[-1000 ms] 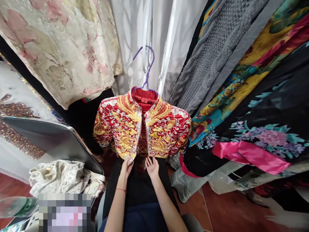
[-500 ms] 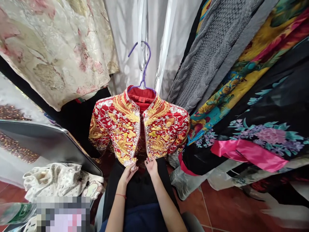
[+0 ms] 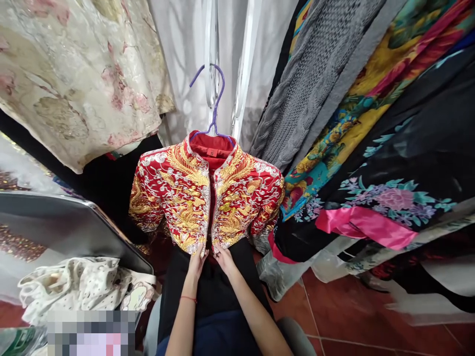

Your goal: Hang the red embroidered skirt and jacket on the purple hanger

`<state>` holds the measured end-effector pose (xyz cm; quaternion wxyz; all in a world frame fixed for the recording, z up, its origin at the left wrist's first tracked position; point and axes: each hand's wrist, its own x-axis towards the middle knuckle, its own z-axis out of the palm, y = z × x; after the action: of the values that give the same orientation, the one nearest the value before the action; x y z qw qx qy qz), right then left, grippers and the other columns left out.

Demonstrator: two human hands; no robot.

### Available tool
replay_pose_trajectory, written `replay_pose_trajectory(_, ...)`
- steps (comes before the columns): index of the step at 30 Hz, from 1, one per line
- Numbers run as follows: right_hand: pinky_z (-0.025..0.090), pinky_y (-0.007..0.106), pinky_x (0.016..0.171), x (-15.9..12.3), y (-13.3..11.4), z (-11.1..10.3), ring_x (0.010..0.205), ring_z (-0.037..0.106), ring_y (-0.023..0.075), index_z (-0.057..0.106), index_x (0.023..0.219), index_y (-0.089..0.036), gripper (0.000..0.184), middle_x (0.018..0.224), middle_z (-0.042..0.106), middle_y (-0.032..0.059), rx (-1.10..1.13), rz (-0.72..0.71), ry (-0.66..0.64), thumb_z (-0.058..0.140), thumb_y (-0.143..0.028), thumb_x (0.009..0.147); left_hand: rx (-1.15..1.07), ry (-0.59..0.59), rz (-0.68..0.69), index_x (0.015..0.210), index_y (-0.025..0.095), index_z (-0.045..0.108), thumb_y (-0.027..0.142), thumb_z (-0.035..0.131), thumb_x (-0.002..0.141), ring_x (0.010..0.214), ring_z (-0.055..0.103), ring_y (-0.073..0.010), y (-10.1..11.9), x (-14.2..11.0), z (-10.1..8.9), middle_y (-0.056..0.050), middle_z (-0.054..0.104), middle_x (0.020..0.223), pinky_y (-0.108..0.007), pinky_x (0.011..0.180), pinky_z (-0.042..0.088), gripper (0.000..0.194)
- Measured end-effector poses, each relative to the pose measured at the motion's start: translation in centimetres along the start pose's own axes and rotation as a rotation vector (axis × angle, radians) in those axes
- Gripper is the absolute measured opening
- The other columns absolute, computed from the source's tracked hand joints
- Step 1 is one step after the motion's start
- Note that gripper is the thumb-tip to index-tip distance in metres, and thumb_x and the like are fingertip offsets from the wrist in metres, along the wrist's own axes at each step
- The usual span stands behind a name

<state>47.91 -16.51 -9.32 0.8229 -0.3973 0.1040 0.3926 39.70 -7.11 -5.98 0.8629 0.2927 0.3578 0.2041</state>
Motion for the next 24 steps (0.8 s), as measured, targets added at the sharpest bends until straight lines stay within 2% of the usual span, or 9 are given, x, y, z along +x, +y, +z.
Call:
replay_pose_trajectory(4, 0.048, 0.023, 0.058, -1.2, -0.3, -0.2, 0.066, 0.065, 0.0132, 0.073, 0.082, -0.016, 0.038, 0.079, 0.075, 0.0037, -0.034, -0.035, -0.039, 0.093, -0.032, 0.053, -0.004, 0.043, 0.012, 0.085, 0.015, 0.069, 0.024, 0.085, 0.071, 0.065, 0.063, -0.009, 0.3, -0.2, 0.2, -0.001, 0.068, 0.074, -0.023, 0.072, 0.055, 0.022)
replay_pose_trajectory(8, 0.05, 0.025, 0.063, -1.9, 0.1, 0.0, 0.066, 0.064, 0.0133, 0.074, 0.078, -0.013, 0.036, 0.074, 0.074, 0.0047, -0.066, -0.049, -0.087, 0.094, -0.03, 0.053, 0.054, -0.002, -0.046, 0.078, 0.011, 0.072, 0.021, 0.09, 0.064, 0.067, 0.066, -0.012, 0.5, -0.7, 0.1, -0.006, 0.071, 0.073, -0.022, 0.066, 0.052, 0.024)
replay_pose_trajectory(11, 0.05, 0.025, 0.063, -2.1, 0.2, 0.2, 0.065, 0.062, 0.0121, 0.075, 0.078, -0.012, 0.035, 0.073, 0.073, 0.004, -0.068, -0.065, -0.101, 0.093, -0.032, 0.056, 0.085, -0.033, -0.073, 0.075, 0.01, 0.074, 0.023, 0.092, 0.062, 0.066, 0.066, -0.0112, 0.4, -0.9, -0.1, -0.007, 0.073, 0.074, -0.02, 0.065, 0.05, 0.025)
replay_pose_trajectory(19, 0.05, 0.025, 0.062, -2.7, -0.2, 0.4, 0.065, 0.062, 0.012, 0.074, 0.074, -0.013, 0.031, 0.072, 0.071, 0.0035, -0.05, -0.074, -0.105, 0.092, -0.03, 0.057, 0.075, -0.04, -0.183, 0.077, 0.007, 0.072, 0.016, 0.083, 0.076, 0.054, 0.061, -0.0064, 0.7, -1.0, -0.4, -0.007, 0.071, 0.069, -0.014, 0.05, 0.046, 0.014)
replay_pose_trajectory(24, 0.05, 0.025, 0.06, -3.2, -0.3, 0.6, 0.064, 0.063, 0.013, 0.075, 0.077, -0.012, 0.032, 0.07, 0.071, 0.004, -0.047, -0.043, -0.093, 0.092, -0.03, 0.058, 0.051, -0.058, -0.227, 0.081, 0.009, 0.072, 0.013, 0.076, 0.082, 0.065, 0.069, -0.0099, 1.0, -1.5, -0.5, -0.008, 0.073, 0.076, -0.015, 0.059, 0.053, 0.006)
